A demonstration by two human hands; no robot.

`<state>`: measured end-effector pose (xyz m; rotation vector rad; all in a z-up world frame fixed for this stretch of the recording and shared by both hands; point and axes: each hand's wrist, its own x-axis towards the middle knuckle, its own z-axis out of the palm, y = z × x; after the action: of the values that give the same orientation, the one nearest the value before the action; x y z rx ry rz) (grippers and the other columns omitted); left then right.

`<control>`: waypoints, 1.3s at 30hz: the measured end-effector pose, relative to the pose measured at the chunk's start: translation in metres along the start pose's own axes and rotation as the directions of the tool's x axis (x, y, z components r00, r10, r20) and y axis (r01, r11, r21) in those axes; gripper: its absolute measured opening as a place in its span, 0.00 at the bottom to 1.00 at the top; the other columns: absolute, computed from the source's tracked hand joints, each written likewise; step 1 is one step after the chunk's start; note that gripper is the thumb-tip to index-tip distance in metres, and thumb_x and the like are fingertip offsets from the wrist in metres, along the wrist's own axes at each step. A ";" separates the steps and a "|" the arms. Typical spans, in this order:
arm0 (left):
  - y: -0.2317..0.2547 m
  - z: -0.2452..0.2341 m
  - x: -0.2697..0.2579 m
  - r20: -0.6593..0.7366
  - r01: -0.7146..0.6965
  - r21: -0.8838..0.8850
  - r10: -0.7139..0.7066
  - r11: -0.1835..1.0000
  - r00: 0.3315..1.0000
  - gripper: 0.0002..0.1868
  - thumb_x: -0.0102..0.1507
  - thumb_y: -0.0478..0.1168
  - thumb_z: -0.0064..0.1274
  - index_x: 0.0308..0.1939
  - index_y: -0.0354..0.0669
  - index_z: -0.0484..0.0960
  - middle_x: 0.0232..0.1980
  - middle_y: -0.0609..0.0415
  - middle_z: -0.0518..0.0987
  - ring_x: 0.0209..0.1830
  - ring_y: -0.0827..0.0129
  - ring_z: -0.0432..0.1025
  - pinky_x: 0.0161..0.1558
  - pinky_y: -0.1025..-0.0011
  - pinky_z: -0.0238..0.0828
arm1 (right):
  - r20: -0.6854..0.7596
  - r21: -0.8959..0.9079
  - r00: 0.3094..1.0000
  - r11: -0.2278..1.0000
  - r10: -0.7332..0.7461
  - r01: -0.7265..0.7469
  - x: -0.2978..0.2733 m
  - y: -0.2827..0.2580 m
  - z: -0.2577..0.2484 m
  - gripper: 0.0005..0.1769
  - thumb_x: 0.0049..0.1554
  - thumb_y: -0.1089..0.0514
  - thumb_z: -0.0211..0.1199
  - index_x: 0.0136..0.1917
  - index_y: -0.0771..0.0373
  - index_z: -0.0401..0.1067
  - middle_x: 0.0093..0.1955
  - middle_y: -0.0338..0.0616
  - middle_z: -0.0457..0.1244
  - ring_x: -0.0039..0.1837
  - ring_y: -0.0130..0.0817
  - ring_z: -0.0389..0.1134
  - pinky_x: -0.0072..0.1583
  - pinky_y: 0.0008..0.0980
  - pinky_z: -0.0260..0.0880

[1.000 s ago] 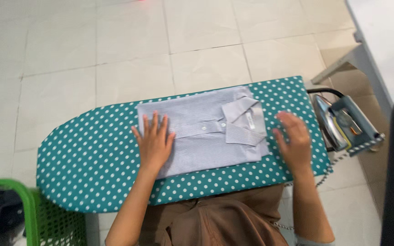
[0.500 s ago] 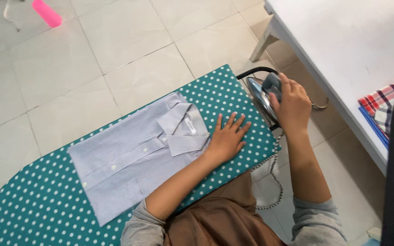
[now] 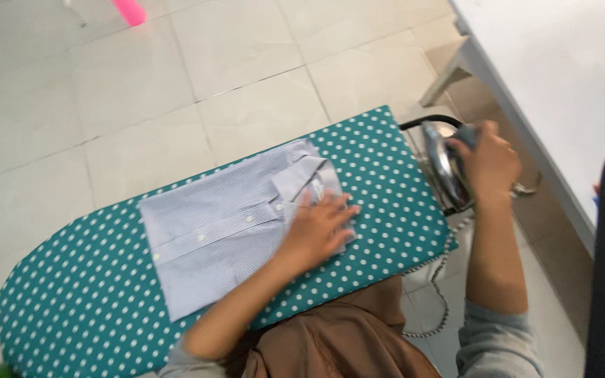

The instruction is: The person irons a blue striped button-up shirt on an ironing board using a steam iron, folding the sleeves and torso before performing a final press on the folded shirt and placing it on a table.

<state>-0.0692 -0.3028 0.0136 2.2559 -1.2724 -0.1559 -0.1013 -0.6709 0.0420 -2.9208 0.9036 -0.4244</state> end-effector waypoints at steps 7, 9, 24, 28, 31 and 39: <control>-0.137 -0.083 -0.147 -0.342 0.545 0.240 -0.455 0.803 0.822 0.28 0.68 0.55 0.48 0.69 0.51 0.74 0.75 0.49 0.68 0.78 0.46 0.56 0.71 0.35 0.43 | -0.157 0.241 0.920 0.889 -0.359 0.389 -0.061 -0.071 -0.066 0.28 0.55 0.32 0.74 0.53 0.56 0.80 0.40 0.47 0.70 0.41 0.40 0.74 0.44 0.37 0.73; -0.157 -0.088 -0.172 -0.398 0.573 0.222 -0.463 0.789 0.792 0.29 0.69 0.56 0.47 0.71 0.51 0.72 0.77 0.48 0.66 0.79 0.45 0.53 0.72 0.34 0.41 | -0.111 0.378 0.809 0.729 -0.577 0.571 -0.080 -0.117 -0.070 0.28 0.50 0.33 0.73 0.54 0.53 0.82 0.38 0.42 0.71 0.37 0.36 0.73 0.39 0.34 0.71; -0.181 -0.080 -0.196 -0.458 0.655 0.165 -0.531 0.738 0.713 0.32 0.69 0.64 0.42 0.75 0.60 0.68 0.81 0.57 0.59 0.83 0.56 0.46 0.74 0.34 0.27 | -0.049 0.220 0.696 0.672 -0.716 0.707 -0.173 -0.255 -0.051 0.25 0.51 0.28 0.66 0.44 0.49 0.80 0.30 0.38 0.68 0.31 0.40 0.70 0.34 0.38 0.67; -0.183 -0.080 -0.196 -0.455 0.668 0.171 -0.543 0.725 0.706 0.32 0.69 0.65 0.41 0.74 0.62 0.68 0.81 0.58 0.59 0.83 0.57 0.46 0.75 0.34 0.26 | -0.041 0.290 0.589 0.555 -0.807 0.780 -0.168 -0.253 -0.057 0.24 0.48 0.28 0.66 0.42 0.48 0.80 0.30 0.39 0.69 0.31 0.39 0.70 0.34 0.38 0.67; -0.182 -0.079 -0.195 -0.453 0.676 0.172 -0.552 0.716 0.700 0.32 0.69 0.65 0.41 0.75 0.62 0.68 0.81 0.58 0.58 0.83 0.58 0.45 0.75 0.34 0.26 | -0.031 0.268 0.638 0.608 -0.769 0.747 -0.174 -0.260 -0.058 0.25 0.48 0.28 0.67 0.43 0.49 0.81 0.31 0.39 0.69 0.32 0.40 0.71 0.34 0.39 0.67; -0.183 -0.077 -0.196 -0.460 0.680 0.149 -0.558 0.718 0.690 0.32 0.69 0.65 0.40 0.74 0.63 0.68 0.81 0.58 0.58 0.83 0.58 0.45 0.75 0.34 0.25 | -0.075 0.319 0.638 0.587 -0.767 0.744 -0.182 -0.274 -0.060 0.25 0.48 0.29 0.67 0.42 0.50 0.80 0.33 0.41 0.70 0.33 0.40 0.71 0.35 0.38 0.67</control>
<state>-0.0100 -0.0367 -0.0451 2.7402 -0.2758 0.2603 -0.1119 -0.3406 0.0914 -2.8080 -0.4768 -0.4303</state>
